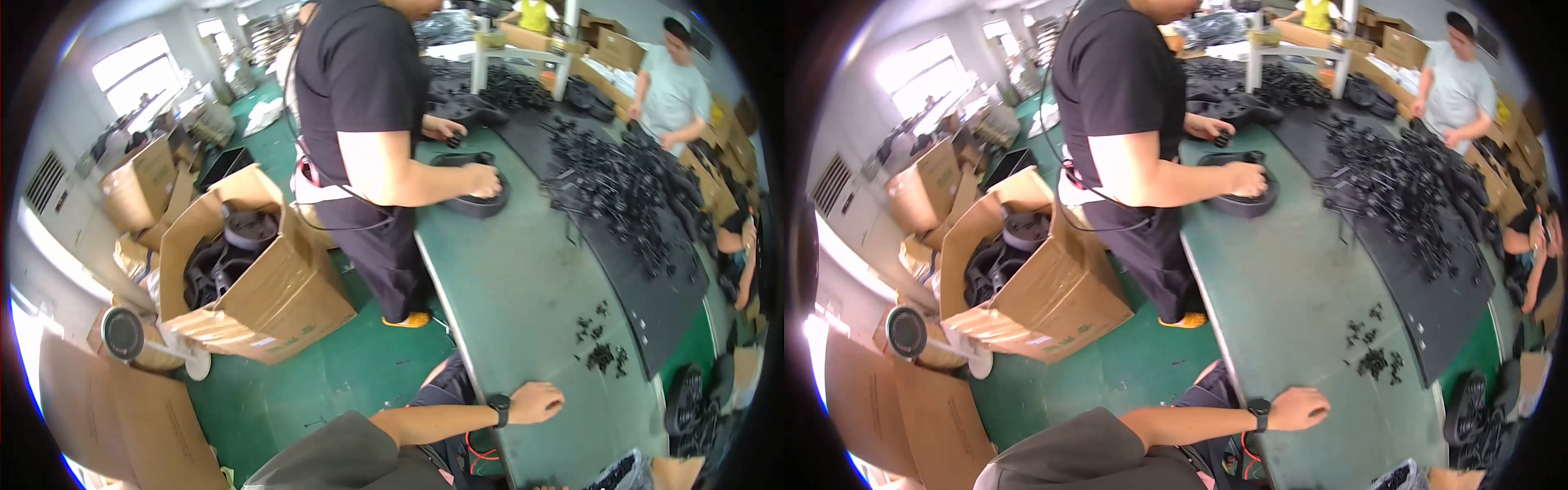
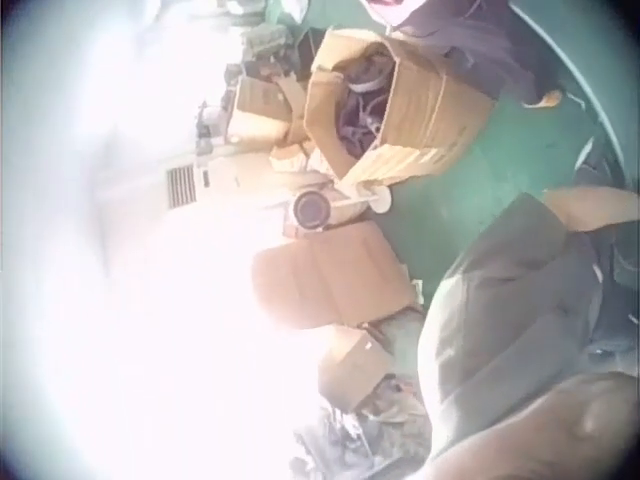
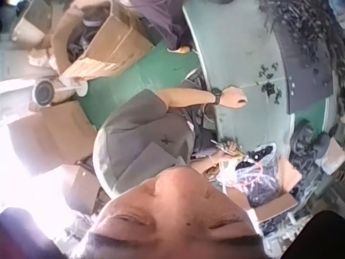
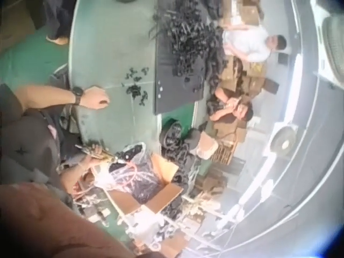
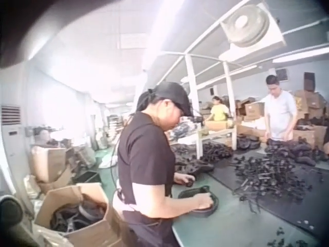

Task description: Assembling the base and frame components onto bicycle seats using a pneumatic screwdriver.

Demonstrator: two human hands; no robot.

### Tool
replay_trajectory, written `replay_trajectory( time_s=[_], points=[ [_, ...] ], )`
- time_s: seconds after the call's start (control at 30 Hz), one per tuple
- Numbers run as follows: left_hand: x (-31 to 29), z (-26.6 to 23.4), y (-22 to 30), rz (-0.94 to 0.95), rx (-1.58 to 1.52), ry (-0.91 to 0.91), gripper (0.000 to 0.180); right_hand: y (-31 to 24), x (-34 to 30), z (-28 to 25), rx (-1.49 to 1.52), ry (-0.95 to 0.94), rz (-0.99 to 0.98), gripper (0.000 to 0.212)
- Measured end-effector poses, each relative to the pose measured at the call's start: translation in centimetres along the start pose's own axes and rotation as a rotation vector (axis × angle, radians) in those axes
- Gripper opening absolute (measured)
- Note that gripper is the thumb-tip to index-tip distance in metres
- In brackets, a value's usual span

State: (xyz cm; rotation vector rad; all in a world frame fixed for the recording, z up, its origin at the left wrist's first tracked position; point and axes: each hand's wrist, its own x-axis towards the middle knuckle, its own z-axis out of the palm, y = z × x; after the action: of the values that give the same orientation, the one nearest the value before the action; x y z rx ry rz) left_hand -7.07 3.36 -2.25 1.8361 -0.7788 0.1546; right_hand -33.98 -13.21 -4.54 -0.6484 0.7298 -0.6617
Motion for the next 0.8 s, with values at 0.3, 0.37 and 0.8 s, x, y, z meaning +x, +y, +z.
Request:
replay_trajectory(
  time_s=[0.3, 0.37, 0.8],
  points=[
    [-0.4, -0.1, -0.8, -0.009, -0.067, 0.017, 0.008, 0.6, -0.4, 2.5, 0.098, -0.252, 0.014, 0.058],
    [-0.5, -0.3, -0.6, -0.016, -0.080, 0.015, 0.007, 0.2, -0.8, 2.8, 0.077, -0.238, -0.023, 0.058],
    [-1.3, -0.8, 0.1, -0.048, -0.039, -0.063, 0.008, 0.5, -1.1, 2.8, 0.168, -0.288, 0.009, 0.049]
  ],
)
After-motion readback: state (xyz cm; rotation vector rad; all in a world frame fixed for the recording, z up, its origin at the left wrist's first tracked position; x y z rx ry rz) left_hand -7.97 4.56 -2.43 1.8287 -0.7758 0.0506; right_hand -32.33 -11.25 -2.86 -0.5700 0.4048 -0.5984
